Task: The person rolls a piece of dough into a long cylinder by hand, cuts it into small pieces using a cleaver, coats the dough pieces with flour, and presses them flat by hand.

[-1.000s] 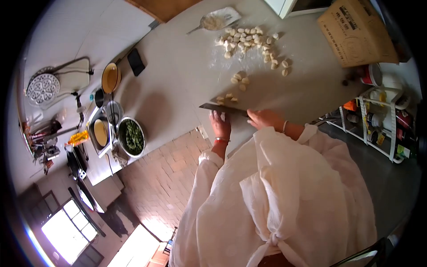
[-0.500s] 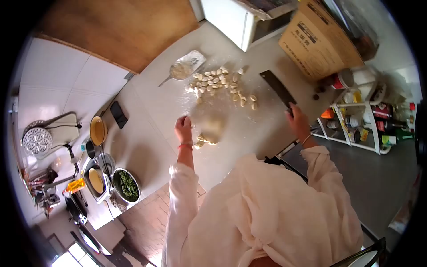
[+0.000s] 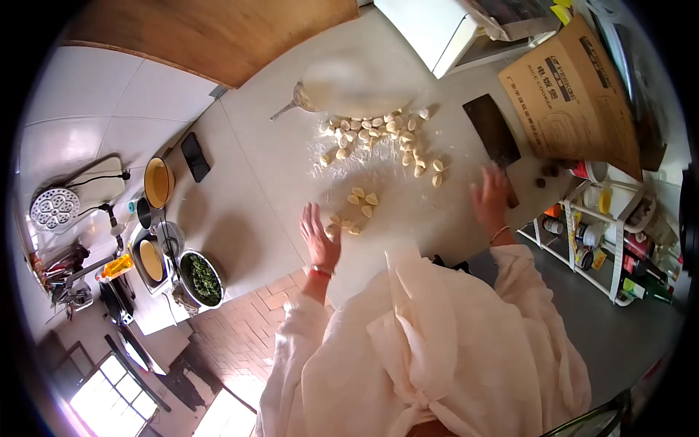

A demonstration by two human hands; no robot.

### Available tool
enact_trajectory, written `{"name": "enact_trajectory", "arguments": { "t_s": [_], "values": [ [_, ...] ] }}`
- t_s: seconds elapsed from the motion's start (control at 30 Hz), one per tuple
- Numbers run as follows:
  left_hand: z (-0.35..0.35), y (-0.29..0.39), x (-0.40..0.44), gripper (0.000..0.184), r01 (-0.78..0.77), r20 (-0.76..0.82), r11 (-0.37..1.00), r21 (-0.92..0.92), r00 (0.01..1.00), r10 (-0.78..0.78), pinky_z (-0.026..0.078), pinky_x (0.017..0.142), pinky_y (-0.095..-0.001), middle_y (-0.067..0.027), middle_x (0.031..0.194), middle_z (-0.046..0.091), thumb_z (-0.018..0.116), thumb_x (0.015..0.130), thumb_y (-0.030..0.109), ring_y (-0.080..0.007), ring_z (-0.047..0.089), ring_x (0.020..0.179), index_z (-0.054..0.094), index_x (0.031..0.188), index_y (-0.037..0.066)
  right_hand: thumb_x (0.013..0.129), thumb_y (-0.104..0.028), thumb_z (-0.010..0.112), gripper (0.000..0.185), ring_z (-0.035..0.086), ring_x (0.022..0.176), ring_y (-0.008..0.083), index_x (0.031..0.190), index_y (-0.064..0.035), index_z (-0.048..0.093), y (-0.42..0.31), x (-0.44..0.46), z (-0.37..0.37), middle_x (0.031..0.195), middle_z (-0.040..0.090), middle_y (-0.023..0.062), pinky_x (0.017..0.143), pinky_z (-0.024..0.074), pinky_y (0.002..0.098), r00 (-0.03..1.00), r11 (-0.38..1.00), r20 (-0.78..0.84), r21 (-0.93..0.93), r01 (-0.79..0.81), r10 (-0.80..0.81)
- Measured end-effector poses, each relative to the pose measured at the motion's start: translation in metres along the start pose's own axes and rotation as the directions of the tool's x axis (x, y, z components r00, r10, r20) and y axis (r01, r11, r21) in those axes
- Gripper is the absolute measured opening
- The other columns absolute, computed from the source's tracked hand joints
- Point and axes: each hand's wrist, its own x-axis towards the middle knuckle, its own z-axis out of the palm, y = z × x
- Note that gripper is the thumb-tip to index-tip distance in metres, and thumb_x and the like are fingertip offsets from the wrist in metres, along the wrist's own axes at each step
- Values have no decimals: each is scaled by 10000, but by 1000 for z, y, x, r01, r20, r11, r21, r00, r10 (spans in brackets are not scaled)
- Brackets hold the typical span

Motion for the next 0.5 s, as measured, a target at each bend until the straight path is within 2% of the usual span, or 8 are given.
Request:
{"name": "enact_trajectory", "arguments": {
  "t_s": [0.07,0.17,0.2,0.27,0.33,0.4,0.43,0.5],
  "values": [
    [0,10,-37,787,2,179,996,87,984,-18,179,1190,-571,-201,1556,312,729,808,204,-405,244,1462,376,1506,115,875,-277,686,662,302,1413,445,1439,-44,430,-41,6,11,1530,322,233,1146,227,602,996,993,18,75,89,-90],
    [19,20,-38,756,-125,219,957,260,973,68,136,1199,-574,-204,1561,302,723,834,255,-393,220,1477,387,1498,119,857,-283,701,705,251,1448,440,1467,-65,421,-98,30,34,1575,267,214,1159,188,621,977,971,70,151,187,-199],
    [26,24,-25,740,-163,230,958,234,967,108,141,1201,-575,-192,1565,300,717,842,264,-388,224,1476,396,1494,127,850,-280,707,714,238,1457,436,1471,-71,424,-115,40,41,1586,255,203,1161,181,623,971,965,89,165,205,-222],
    [46,31,21,707,-244,250,955,172,948,197,150,1205,-576,-170,1574,297,704,858,282,-380,233,1475,413,1488,142,838,-271,714,667,241,1462,411,1436,-100,472,-145,56,56,1596,257,173,1164,183,613,912,909,111,190,371,-395],
    [74,28,64,679,-397,218,911,110,904,367,174,1206,-581,-143,1573,313,682,873,336,-364,259,1468,433,1480,163,828,-258,716,617,252,1462,385,1395,-124,516,-156,78,64,1599,265,145,1164,193,607,830,835,135,198,513,-542],
    [89,30,108,699,-431,151,847,312,902,404,200,1200,-583,-136,1564,337,676,866,393,-351,277,1465,428,1486,187,820,-241,715,561,272,1458,359,1349,-143,555,-159,104,68,1595,280,121,1159,209,606,730,748,169,200,633,-663],
    [84,33,128,711,-427,106,854,296,904,415,197,1201,-582,-115,1556,359,673,863,417,-344,277,1467,423,1490,193,819,-231,710,508,294,1445,340,1302,-150,573,-161,115,63,1580,299,124,1149,226,615,771,761,55,215,612,-635],
    [80,39,153,687,-357,79,864,356,932,353,172,1204,-584,-84,1569,354,647,891,396,-335,269,1474,411,1498,179,820,-247,710,505,296,1440,349,1295,-138,575,-159,123,65,1577,304,126,1153,221,616,808,811,75,90,578,-584]
  ]
}}
